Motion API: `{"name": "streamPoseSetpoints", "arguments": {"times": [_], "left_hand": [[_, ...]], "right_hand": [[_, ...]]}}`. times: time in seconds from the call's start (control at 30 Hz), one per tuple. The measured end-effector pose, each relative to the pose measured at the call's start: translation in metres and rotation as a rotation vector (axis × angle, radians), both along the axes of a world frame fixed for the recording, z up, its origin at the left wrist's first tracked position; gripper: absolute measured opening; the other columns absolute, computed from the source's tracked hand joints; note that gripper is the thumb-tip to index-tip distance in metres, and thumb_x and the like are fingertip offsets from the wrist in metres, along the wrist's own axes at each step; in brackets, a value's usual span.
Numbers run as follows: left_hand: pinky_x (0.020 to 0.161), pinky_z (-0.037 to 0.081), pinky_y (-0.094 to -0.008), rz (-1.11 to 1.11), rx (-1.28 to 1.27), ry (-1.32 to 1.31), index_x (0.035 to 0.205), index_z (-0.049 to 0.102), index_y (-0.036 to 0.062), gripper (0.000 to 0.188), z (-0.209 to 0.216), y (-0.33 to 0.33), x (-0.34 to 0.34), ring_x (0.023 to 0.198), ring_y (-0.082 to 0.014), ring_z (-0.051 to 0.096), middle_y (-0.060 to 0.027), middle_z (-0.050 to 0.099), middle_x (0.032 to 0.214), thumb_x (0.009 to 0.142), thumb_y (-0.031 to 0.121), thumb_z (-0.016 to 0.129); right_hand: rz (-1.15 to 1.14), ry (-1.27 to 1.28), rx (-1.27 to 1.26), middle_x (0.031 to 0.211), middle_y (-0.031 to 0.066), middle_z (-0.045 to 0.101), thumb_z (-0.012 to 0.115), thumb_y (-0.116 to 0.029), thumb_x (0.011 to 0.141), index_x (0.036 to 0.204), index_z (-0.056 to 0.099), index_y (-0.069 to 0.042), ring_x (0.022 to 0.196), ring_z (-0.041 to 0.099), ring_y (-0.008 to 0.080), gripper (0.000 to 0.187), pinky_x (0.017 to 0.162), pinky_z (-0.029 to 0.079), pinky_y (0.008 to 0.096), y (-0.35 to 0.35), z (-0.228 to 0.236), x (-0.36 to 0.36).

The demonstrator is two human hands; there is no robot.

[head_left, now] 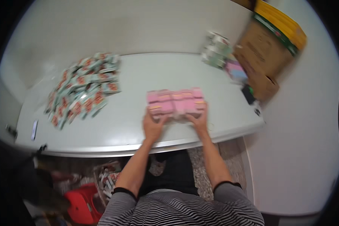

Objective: Packaging product sachets into pink cardboard boxes on a workbench.

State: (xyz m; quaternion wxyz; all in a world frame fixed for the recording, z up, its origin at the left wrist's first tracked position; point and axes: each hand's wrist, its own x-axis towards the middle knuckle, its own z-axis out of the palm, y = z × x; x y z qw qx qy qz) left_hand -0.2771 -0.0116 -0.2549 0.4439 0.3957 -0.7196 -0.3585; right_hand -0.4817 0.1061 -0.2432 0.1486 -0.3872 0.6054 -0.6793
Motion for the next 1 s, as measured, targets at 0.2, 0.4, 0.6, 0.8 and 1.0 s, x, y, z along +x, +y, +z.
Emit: {"name": "streamPoseSetpoints", "arguments": {"times": [0.2,0.4,0.6,0.8,1.0], "left_hand": [[0.096,0.046,-0.0471,0.019,-0.056,0.043,0.138,0.046,0.0038,0.08,0.02,0.01,-0.018,0.11,-0.0395,0.06,-0.0205,0.063,0.118,0.079,0.047,0.079],[0.1,0.043,-0.0485,0.065,0.015,-0.016,0.145,0.038,0.0033,0.091,0.02,0.015,0.001,0.117,-0.04,0.056,-0.0214,0.059,0.127,0.078,0.049,0.079],[0.101,0.043,-0.0474,0.057,-0.011,0.066,0.144,0.037,0.0021,0.091,0.02,0.013,0.004,0.115,-0.0392,0.058,-0.0214,0.059,0.126,0.077,0.047,0.079],[0.109,0.036,-0.0476,0.064,0.077,0.05,0.149,0.027,-0.0025,0.103,0.013,0.012,-0.002,0.127,-0.0393,0.049,-0.0244,0.049,0.139,0.077,0.053,0.076],[0.114,0.031,-0.0455,0.03,0.109,0.025,0.147,0.024,-0.0103,0.109,-0.003,0.013,-0.003,0.132,-0.0391,0.044,-0.0277,0.045,0.142,0.077,0.058,0.073]], "right_hand": [[-0.1,0.087,0.049,0.145,0.0181,0.039,0.092,-0.015,0.065,0.155,0.018,-0.002,0.133,0.04,0.0285,0.116,0.111,0.034,0.0384,0.013,-0.004,-0.016],[-0.085,0.099,0.096,0.149,0.019,0.037,0.089,-0.016,0.071,0.154,0.022,-0.002,0.136,0.037,0.0284,0.108,0.114,0.029,0.0386,0.006,-0.013,-0.014],[-0.265,0.249,0.191,0.152,0.0217,0.034,0.088,-0.023,0.074,0.155,0.02,0.0,0.138,0.036,0.0303,0.108,0.115,0.029,0.0406,0.001,-0.024,-0.016],[-0.356,0.539,0.19,0.151,0.0275,0.031,0.084,-0.033,0.08,0.152,0.018,0.008,0.136,0.039,0.0351,0.106,0.113,0.035,0.0432,-0.004,-0.033,-0.037],[-0.286,0.493,0.226,0.15,0.0271,0.032,0.084,-0.032,0.081,0.151,0.021,0.007,0.136,0.039,0.0362,0.102,0.113,0.036,0.0444,-0.002,-0.023,-0.012]]}}
